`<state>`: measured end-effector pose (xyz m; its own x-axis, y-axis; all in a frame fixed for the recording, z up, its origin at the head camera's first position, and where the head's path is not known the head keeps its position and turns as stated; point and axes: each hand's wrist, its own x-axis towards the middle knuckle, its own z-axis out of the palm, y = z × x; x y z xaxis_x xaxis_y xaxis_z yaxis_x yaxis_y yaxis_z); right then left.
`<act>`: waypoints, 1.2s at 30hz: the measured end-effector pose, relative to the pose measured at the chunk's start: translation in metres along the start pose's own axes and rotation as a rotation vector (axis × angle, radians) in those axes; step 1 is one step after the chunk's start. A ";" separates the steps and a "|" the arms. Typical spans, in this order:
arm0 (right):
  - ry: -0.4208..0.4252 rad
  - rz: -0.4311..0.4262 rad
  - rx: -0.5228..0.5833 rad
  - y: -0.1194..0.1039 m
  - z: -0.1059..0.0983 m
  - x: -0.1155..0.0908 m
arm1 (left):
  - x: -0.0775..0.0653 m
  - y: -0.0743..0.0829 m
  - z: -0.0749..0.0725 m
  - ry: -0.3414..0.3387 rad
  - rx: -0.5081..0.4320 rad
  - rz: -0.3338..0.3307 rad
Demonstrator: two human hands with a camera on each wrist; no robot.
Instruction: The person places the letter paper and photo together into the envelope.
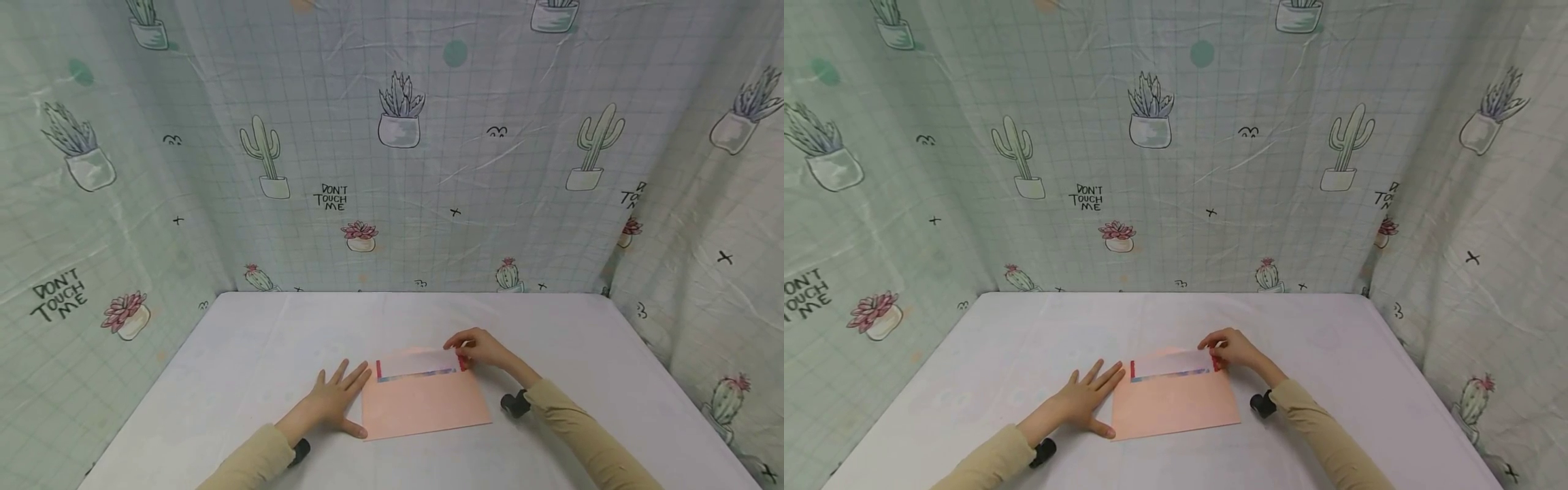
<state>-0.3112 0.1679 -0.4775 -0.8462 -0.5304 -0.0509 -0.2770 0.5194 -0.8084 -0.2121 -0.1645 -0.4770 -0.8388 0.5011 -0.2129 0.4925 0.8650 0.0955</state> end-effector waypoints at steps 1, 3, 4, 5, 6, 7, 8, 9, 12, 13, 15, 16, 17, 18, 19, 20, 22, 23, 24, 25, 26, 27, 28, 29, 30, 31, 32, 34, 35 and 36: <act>-0.012 -0.001 0.007 0.000 0.000 0.000 | 0.000 0.000 0.000 0.001 0.000 0.000; -0.033 -0.002 0.023 -0.001 0.001 0.000 | 0.001 0.000 0.001 0.002 0.005 0.002; -0.043 -0.006 0.031 -0.001 0.001 0.000 | 0.001 0.000 0.001 0.001 0.005 0.003; -0.048 -0.009 0.034 -0.001 0.002 0.000 | 0.001 0.000 0.001 0.001 0.005 0.003; -0.051 -0.007 0.039 -0.001 0.002 0.001 | 0.000 0.000 0.000 0.001 0.003 0.004; -0.052 -0.006 0.041 -0.001 0.002 0.001 | 0.000 0.000 0.000 0.001 0.003 0.004; -0.054 -0.006 0.042 -0.001 0.003 0.001 | 0.000 0.000 -0.001 0.002 0.002 0.004; -0.054 -0.007 0.038 -0.001 0.003 0.001 | 0.000 0.001 -0.001 0.002 0.000 0.004; -0.058 -0.014 0.020 -0.001 0.004 0.001 | -0.001 0.001 -0.002 0.003 0.003 0.006; -0.062 -0.020 0.013 -0.002 0.004 0.001 | -0.001 0.002 -0.003 0.004 0.005 0.006; -0.074 -0.031 0.005 -0.002 0.005 0.001 | -0.001 0.002 -0.004 0.005 0.007 0.006; -0.079 -0.037 -0.003 -0.003 0.005 0.001 | -0.001 0.002 -0.004 0.004 0.010 0.005; -0.084 -0.046 -0.005 -0.003 0.005 0.001 | -0.001 0.002 -0.004 0.005 0.011 0.005; -0.090 -0.052 -0.006 -0.004 0.005 0.000 | -0.001 0.002 -0.004 0.005 0.012 0.004; -0.097 -0.062 -0.009 -0.004 0.005 0.000 | -0.001 0.002 -0.004 0.006 0.014 0.004; -0.102 -0.074 -0.013 -0.003 0.005 0.000 | 0.000 0.002 -0.004 0.007 0.014 0.003; -0.110 -0.088 -0.028 -0.003 0.006 0.000 | 0.000 0.001 -0.003 0.009 0.018 0.002; -0.116 -0.096 -0.032 -0.003 0.006 0.001 | 0.000 0.001 -0.004 0.010 0.017 0.002; -0.122 -0.100 -0.039 -0.003 0.006 0.001 | 0.000 0.001 -0.003 0.010 0.017 0.001; -0.130 -0.114 -0.049 -0.003 0.006 0.001 | 0.000 0.001 -0.003 0.009 0.018 -0.001; -0.138 -0.123 -0.058 -0.004 0.005 0.001 | 0.000 0.000 -0.003 0.008 0.018 -0.003; -0.144 -0.123 -0.065 -0.004 0.005 0.001 | -0.001 0.000 -0.003 0.005 0.019 -0.005; -0.151 -0.127 -0.070 -0.005 0.005 0.001 | -0.001 0.000 -0.003 0.003 0.021 -0.007; -0.157 -0.127 -0.077 -0.006 0.005 0.001 | -0.001 0.000 -0.003 0.001 0.022 -0.009; -0.162 -0.126 -0.087 -0.006 0.005 0.001 | -0.001 0.000 -0.004 0.000 0.024 -0.010; -0.165 -0.124 -0.101 -0.006 0.005 0.001 | -0.001 0.000 -0.004 0.000 0.024 -0.010; -0.165 -0.119 -0.117 -0.007 0.006 0.001 | -0.002 0.000 -0.004 -0.001 0.026 -0.010; -0.160 -0.118 -0.158 -0.007 0.006 0.002 | -0.002 0.000 -0.004 0.002 0.029 -0.009; -0.157 -0.117 -0.180 -0.007 0.006 0.002 | -0.002 0.001 -0.004 0.003 0.029 -0.008; -0.154 -0.125 -0.201 -0.007 0.006 0.002 | -0.002 0.001 -0.004 0.005 0.030 -0.007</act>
<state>-0.3079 0.1591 -0.4759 -0.7246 -0.6866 -0.0591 -0.4726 0.5575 -0.6825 -0.2110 -0.1650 -0.4724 -0.8432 0.4954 -0.2089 0.4936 0.8673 0.0646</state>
